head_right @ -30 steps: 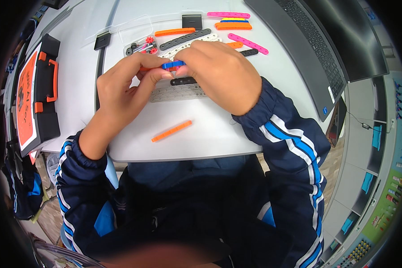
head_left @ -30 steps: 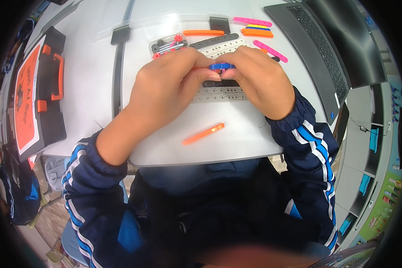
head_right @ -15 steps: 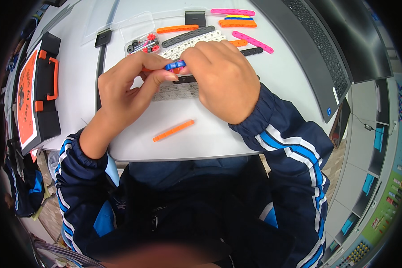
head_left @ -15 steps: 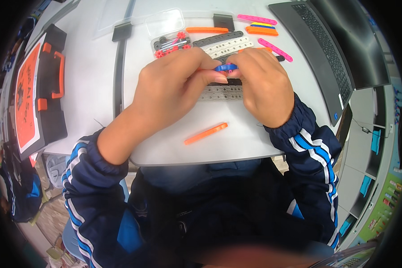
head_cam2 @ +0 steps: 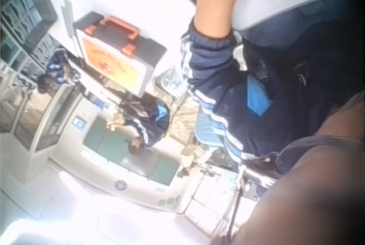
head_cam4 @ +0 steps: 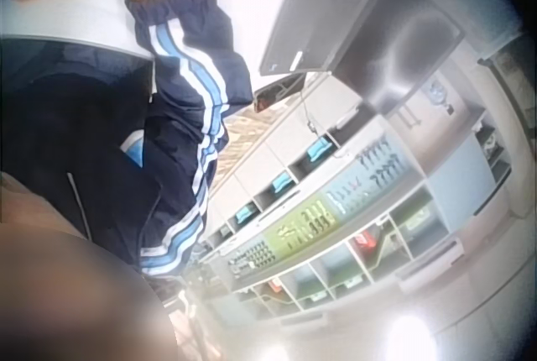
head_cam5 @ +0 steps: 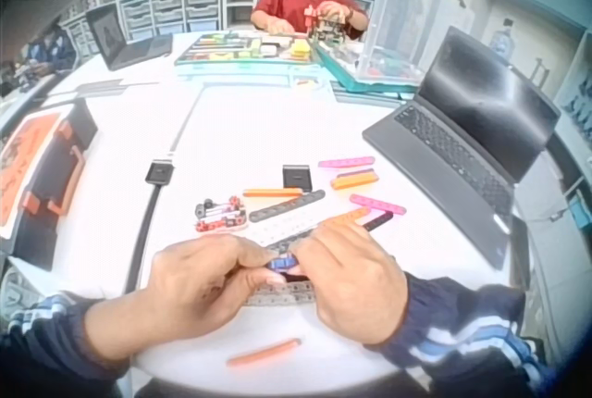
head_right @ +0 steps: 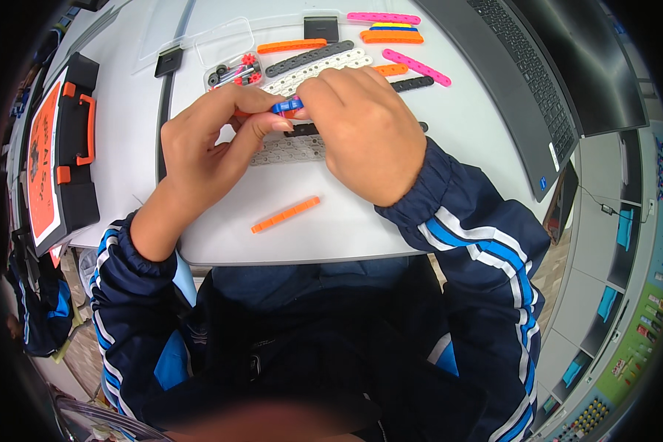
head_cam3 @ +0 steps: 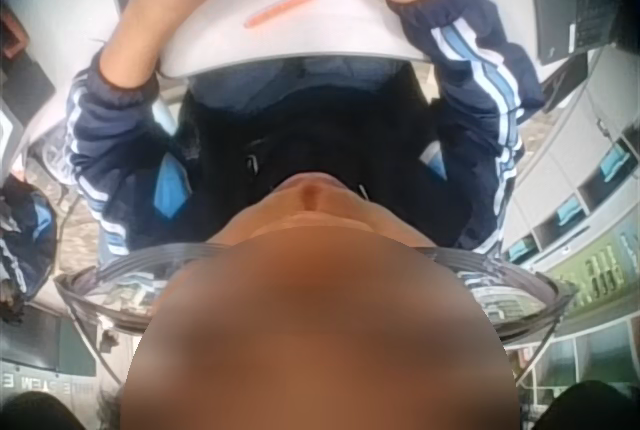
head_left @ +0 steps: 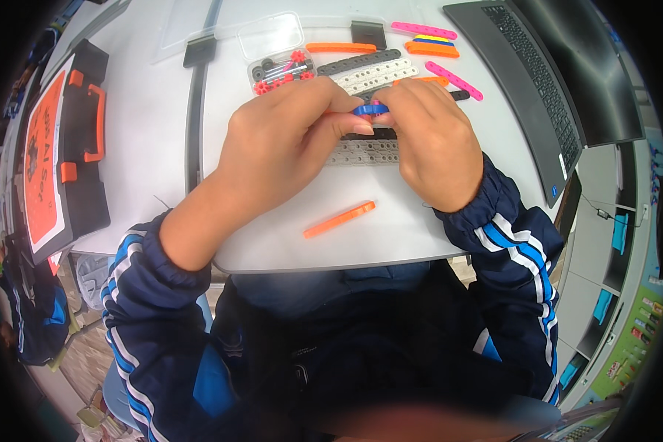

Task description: The person assembles colorful plastic construction pieces on a white table. They connect blue and orange bars with small red connectors, then attach additional orange bars to form a larger structure. The person repeatedly picks up, aligns, and snaps the pieces together by hand.

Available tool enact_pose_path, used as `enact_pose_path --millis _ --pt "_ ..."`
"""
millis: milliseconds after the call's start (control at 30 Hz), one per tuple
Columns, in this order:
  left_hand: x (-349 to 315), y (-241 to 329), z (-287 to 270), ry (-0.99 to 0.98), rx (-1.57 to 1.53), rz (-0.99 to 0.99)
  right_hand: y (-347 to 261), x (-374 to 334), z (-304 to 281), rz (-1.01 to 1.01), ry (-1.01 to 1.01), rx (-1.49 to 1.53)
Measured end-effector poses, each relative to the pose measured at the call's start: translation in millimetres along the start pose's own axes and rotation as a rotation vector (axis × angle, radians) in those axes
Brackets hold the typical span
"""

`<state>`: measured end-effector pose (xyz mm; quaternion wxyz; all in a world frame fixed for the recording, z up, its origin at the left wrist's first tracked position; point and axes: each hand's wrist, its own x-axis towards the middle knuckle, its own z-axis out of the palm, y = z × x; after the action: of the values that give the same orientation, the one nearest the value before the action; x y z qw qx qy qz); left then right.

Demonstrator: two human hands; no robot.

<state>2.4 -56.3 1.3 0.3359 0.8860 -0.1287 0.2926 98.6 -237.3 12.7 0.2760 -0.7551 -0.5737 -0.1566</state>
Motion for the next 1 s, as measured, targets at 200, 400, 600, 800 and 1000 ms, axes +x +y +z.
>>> enact_pose_path --millis 200,400,600,800,1000 --pt "-0.4 -0.3 0.4 0.002 0.009 0.002 -1.2 -1.2 0.7 0.011 -0.014 -0.002" --pt "-0.1 0.0 6.1 0.103 -0.064 -0.041 -2.7 -2.9 4.1 0.038 -0.007 -0.035" --pt "-1.2 -1.2 5.8 0.106 -0.056 -0.05 -3.3 -3.6 5.0 0.035 0.007 -0.032" --pt "-1.7 -1.0 5.0 0.093 -0.048 -0.073 -3.0 -2.9 5.6 0.065 0.006 0.015" --pt "-1.0 0.1 4.0 0.111 -0.034 -0.028 -2.1 -1.4 1.1 0.14 0.029 0.14"
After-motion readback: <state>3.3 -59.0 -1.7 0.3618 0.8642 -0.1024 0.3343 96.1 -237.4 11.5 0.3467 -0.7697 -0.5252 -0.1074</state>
